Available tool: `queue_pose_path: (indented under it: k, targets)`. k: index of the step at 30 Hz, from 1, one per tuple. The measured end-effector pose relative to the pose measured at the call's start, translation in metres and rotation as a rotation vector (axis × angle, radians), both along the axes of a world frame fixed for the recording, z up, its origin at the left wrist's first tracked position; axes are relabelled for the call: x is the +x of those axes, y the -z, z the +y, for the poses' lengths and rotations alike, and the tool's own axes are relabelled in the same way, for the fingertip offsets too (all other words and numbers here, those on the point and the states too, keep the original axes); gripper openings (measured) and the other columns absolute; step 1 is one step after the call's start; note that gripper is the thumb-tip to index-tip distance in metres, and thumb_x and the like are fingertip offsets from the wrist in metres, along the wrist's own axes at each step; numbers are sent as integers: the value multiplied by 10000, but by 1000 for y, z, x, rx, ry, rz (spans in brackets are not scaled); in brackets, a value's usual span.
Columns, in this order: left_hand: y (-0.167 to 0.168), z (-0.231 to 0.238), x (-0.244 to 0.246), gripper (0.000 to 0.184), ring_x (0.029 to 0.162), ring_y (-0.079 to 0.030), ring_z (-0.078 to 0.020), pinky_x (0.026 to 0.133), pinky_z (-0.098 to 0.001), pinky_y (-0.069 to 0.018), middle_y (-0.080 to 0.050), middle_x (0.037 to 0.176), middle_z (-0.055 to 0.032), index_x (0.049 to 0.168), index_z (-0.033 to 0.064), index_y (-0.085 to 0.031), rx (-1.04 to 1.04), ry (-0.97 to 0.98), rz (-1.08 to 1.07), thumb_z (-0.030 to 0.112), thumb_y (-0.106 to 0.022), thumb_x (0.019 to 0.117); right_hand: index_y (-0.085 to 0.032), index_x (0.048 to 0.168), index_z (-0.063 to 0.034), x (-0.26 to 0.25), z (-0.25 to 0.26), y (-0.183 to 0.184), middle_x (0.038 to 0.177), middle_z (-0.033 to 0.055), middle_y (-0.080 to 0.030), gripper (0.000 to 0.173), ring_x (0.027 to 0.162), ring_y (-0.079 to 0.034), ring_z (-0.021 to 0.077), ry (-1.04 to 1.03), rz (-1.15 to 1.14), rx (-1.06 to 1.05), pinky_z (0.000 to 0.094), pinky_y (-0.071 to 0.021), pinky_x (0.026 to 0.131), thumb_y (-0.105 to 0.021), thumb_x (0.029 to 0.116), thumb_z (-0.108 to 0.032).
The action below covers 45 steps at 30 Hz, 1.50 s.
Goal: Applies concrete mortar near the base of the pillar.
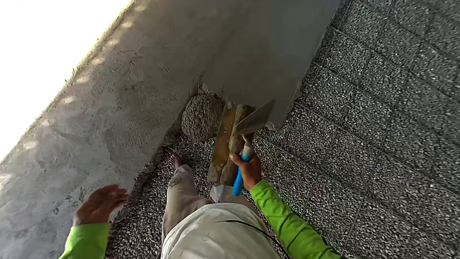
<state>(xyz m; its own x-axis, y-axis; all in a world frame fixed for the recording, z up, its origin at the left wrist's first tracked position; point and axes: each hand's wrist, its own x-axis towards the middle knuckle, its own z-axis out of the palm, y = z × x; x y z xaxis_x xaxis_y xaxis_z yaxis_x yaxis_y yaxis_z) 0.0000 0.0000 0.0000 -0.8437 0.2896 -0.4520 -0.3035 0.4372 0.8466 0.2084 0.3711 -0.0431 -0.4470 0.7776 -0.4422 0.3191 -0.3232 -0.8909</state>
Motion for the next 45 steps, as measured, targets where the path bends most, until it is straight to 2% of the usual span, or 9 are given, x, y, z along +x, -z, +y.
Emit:
queue_pose_path:
  k: [6, 14, 20, 24, 26, 29, 36, 41, 45]
  targets:
    - [30, 170, -44, 357, 978, -744, -249, 854, -400, -627, -729, 1132, -164, 1330, -44, -519, 200, 284, -298, 120, -557, 1016, -618, 1173, 4, -114, -70, 2, 933, 109, -680, 488, 825, -670, 168, -267, -103, -95, 364, -585, 771, -849, 833, -258]
    - [82, 142, -156, 617, 716, -658, -211, 630, -378, -563, -681, 1022, -210, 1489, 56, -399, -176, -10, -470, 271, -694, 991, -578, 1308, -2, -261, -140, 27, 1037, 154, -707, 604, 931, -701, 223, -394, -239, -191, 429, -585, 873, -836, 852, -303]
    - [118, 125, -219, 686, 1057, -673, -243, 907, -439, -562, -623, 1307, -218, 1519, 61, -416, -134, 48, -348, 118, -725, 909, -562, 1323, -8, -336, -157, 46, 1065, 180, -712, 577, 975, -708, 270, -534, -328, -216, 469, -572, 894, -810, 871, -267]
    - [136, 133, -246, 616, 794, -715, -184, 715, -360, -610, -700, 1086, -175, 1520, 51, -401, -109, -128, -344, 100, -674, 970, -569, 1300, 17, -349, -129, 54, 1026, 156, -710, 581, 904, -702, 228, -501, -282, -235, 424, -579, 863, -778, 916, -366]
    - [148, 131, -260, 628, 731, -714, -189, 664, -352, -614, -699, 1029, -167, 1531, 47, -362, -83, -183, -319, 86, -652, 975, -549, 1285, 7, -342, -97, 67, 920, 128, -695, 576, 708, -705, 203, -423, -263, -285, 393, -632, 692, -781, 914, -368]
    - [169, 115, -279, 671, 770, -709, -193, 684, -361, -616, -679, 1103, -163, 1543, 55, -345, -82, -219, -235, 105, -647, 947, -517, 1322, -10, -317, -37, 108, 845, 114, -639, 577, 558, -605, 194, -307, -341, -339, 376, -565, 537, -752, 918, -349]
    - [221, 92, -329, 774, 1036, -652, -114, 861, -294, -572, -584, 1343, -157, 1545, 46, -349, -236, -204, -25, 96, -697, 856, -404, 1443, -17, -272, 106, 243, 958, 168, -614, 612, 628, -618, 232, -143, -592, -359, 402, -567, 580, -654, 887, -76]
    - [334, 92, -372, 1010, 1298, -549, -224, 1055, -345, -493, -462, 1500, -246, 1573, 21, -287, -339, -119, 65, -31, -758, 681, -231, 1628, -261, -278, 174, 356, 921, 147, -641, 628, 609, -646, 255, -51, -480, -428, 427, -595, 530, -536, 1085, -342]
    - [457, 99, -416, 978, 1322, -534, -226, 1080, -336, -472, -460, 1506, -252, 1563, 2, -309, -358, -3, 100, -19, -744, 687, -335, 1592, -186, -294, 214, 469, 944, 158, -634, 604, 632, -601, 235, -100, -704, -262, 398, -548, 566, -585, 1056, -310]
